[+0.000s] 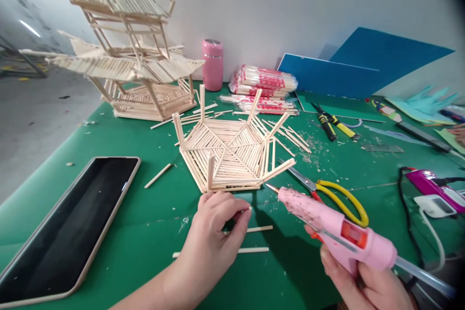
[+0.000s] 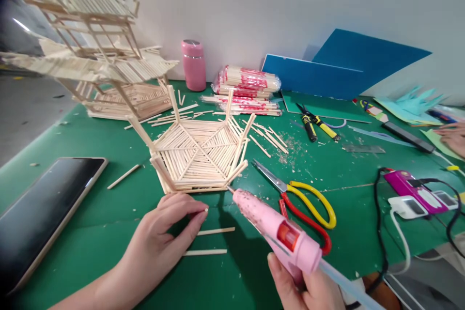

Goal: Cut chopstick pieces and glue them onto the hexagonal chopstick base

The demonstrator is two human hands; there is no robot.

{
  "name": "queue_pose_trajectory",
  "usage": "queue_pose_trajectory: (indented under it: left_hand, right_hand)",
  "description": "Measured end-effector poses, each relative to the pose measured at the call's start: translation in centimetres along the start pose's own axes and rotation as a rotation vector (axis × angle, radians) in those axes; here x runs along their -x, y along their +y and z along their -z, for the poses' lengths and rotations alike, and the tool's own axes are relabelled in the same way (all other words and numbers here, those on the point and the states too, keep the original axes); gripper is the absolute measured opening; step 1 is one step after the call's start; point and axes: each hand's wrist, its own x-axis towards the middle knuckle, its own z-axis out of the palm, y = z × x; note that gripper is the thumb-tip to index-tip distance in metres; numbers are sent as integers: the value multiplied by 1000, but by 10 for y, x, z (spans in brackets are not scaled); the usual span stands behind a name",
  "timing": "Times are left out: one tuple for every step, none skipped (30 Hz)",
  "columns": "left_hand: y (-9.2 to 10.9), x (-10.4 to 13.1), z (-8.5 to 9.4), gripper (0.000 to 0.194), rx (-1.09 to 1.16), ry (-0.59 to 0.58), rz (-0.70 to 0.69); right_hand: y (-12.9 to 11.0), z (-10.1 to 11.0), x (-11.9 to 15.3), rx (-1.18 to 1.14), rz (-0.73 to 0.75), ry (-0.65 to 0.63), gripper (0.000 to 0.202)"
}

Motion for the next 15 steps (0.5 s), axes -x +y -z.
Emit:
queue_pose_trajectory:
  left_hand:
    - [0, 0, 0, 10, -1, -4, -6]
    - [1, 0, 0, 10, 0, -7, -7]
    - [1, 0, 0, 11, 0, -11, -6]
    - [0, 0, 0, 11, -1, -13, -4]
    - [0, 0, 0, 11, -5, -14, -2]
    - [-1, 0, 0, 12, -9, -14, -1]
    - [-1, 0, -1, 12, -13, -13, -1]
    - [-2, -1, -1, 11, -15, -13, 0]
    - [-2, -1, -1, 11, -17, -12, 0]
    - [-2, 0, -1, 11, -18, -11, 0]
    - [-2, 0, -1, 11, -20, -12, 1]
    - [-2, 0, -1, 11, -22, -14, 1]
    - [-2, 1, -1, 11, -24, -16, 2]
    - [-2, 1, 0, 12, -26, -20, 4]
    - [-2, 1, 0, 12, -27, -21, 5]
  right_hand:
    - [-2, 0, -2, 47, 28, -7, 35]
    - [-4, 1, -5, 82, 72, -15, 34]
    - [-5, 1, -7, 108, 122, -18, 33]
    - [-6, 1, -9, 127, 170, -16, 32]
    - [-7, 1, -10, 145, 204, -10, 31]
    - [-7, 0, -10, 159, 223, -2, 31]
    - [-7, 0, -11, 172, 229, 3, 32]
    - [-6, -1, -11, 181, 230, 3, 32]
    - [-6, -2, -10, 187, 230, -2, 33]
    - [-5, -3, -10, 190, 234, -7, 33]
    - [-4, -3, -9, 188, 235, -14, 33]
    - [-3, -4, -9, 182, 234, -17, 33]
    - [-3, -4, -9, 173, 230, -19, 33]
    - [-2, -4, -9, 159, 224, -18, 33]
    - [-2, -4, -9, 147, 215, -21, 33]
